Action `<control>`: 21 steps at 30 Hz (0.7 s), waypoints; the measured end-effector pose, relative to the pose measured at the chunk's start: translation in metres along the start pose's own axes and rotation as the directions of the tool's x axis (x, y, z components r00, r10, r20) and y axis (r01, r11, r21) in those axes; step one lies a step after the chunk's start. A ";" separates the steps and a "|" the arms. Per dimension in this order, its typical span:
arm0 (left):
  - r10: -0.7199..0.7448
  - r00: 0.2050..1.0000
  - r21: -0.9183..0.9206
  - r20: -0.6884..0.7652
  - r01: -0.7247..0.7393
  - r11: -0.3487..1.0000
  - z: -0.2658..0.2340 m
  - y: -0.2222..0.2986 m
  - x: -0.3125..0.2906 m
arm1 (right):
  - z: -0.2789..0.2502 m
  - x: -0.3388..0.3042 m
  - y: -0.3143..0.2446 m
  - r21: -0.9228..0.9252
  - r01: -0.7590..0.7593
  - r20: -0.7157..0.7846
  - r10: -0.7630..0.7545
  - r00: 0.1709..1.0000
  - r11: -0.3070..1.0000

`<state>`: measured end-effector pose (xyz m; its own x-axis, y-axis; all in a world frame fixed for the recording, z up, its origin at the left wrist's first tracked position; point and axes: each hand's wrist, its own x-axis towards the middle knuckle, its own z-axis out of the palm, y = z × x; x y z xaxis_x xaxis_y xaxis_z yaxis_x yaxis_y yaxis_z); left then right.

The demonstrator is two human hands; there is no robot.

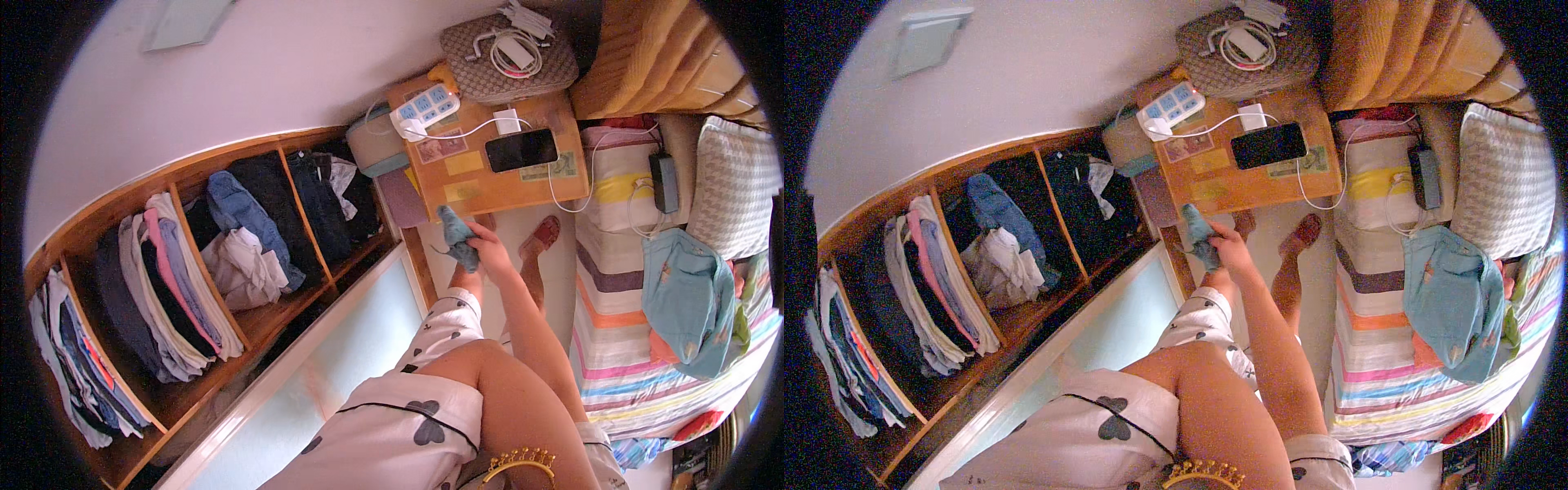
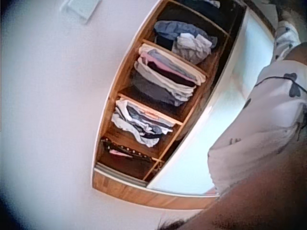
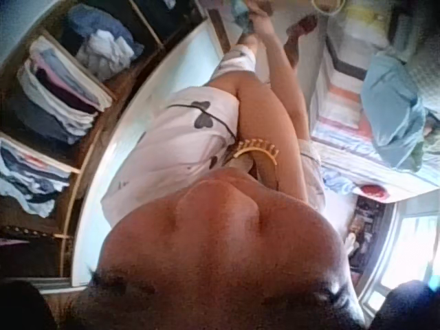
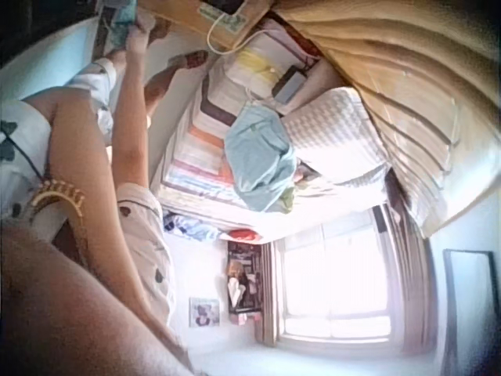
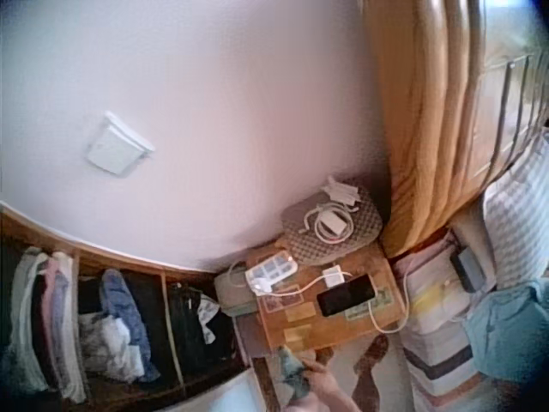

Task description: The person wipes down a nightstand, a wall switch, and a wooden bed headboard with a cloth. Afterwards, the person rinses and wrings out the cloth in a basin of water.

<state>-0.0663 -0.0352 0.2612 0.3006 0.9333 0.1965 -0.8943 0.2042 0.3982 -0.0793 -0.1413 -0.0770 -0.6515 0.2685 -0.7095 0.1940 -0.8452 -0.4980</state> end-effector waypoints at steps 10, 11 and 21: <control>0.074 0.997 0.202 0.023 -0.077 0.976 0.067 0.031 -0.003 | -0.003 -0.101 -0.118 0.370 0.114 -0.012 -0.118 0.993 0.922; 0.070 0.997 0.211 0.029 -0.075 0.975 0.075 0.032 -0.011 | -0.003 -0.112 -0.132 0.383 0.160 0.002 -0.174 0.985 0.910; 0.168 0.978 0.355 0.126 -0.202 0.913 0.139 0.055 -0.046 | 0.019 -0.172 -0.219 0.586 0.191 0.092 -0.299 0.950 0.787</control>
<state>-0.0835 -0.1075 0.3985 0.1853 0.9097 0.3716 -0.7596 -0.1074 0.6415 -0.0236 -0.0105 0.1633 -0.7446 0.4654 -0.4786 -0.4019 -0.8850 -0.2353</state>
